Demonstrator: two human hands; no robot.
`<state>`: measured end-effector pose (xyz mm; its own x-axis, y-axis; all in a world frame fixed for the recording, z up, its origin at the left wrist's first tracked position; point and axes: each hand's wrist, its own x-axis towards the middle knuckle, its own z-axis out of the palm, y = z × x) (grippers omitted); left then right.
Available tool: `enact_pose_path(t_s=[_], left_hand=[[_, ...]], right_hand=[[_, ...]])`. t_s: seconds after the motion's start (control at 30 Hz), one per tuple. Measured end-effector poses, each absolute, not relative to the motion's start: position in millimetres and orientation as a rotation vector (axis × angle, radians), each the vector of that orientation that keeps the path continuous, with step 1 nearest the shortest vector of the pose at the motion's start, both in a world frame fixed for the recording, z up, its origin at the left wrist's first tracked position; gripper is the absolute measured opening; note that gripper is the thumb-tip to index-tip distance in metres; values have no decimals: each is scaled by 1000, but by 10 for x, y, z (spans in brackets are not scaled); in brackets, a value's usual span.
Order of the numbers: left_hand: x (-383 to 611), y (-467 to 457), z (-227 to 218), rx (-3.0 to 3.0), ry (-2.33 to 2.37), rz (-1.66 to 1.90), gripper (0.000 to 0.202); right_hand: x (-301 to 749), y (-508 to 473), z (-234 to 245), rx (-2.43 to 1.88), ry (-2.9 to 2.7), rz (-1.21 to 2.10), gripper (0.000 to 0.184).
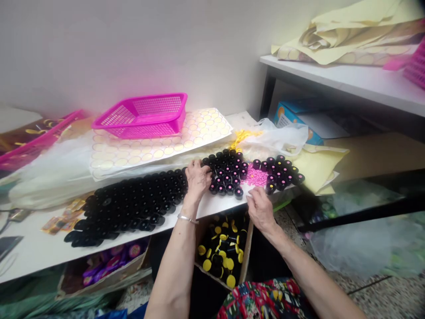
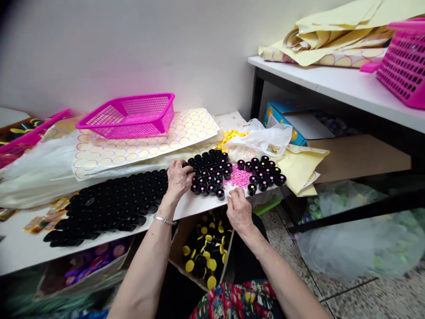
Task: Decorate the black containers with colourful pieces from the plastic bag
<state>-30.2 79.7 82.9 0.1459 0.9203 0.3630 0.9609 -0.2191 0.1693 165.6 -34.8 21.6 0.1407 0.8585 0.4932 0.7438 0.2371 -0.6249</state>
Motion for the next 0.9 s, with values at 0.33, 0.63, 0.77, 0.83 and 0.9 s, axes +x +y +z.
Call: enact_pose_path(t_s=[0.33,0.63,0.77,0.83,0.9], left_hand=[[-230,934,877,-2322,-1922,-279,26],[-130,988,872,-2184,-2037,-305,26],[-124,988,845,-2196,-2023,-328,22],[-121,986,843,-2195,-2028,-354,20],[-124,981,850,-2195,-2031,-386,20]], right_hand=[[1678,-224,281,-1740,-1631,90,20],[1595,45,392,-2215,-1841,106,25],[1573,99,411,-2254,-1891,158,28],[1570,107,414,-2254,-1888,158,29],[1571,107,408,-2259,-1883,142,30]])
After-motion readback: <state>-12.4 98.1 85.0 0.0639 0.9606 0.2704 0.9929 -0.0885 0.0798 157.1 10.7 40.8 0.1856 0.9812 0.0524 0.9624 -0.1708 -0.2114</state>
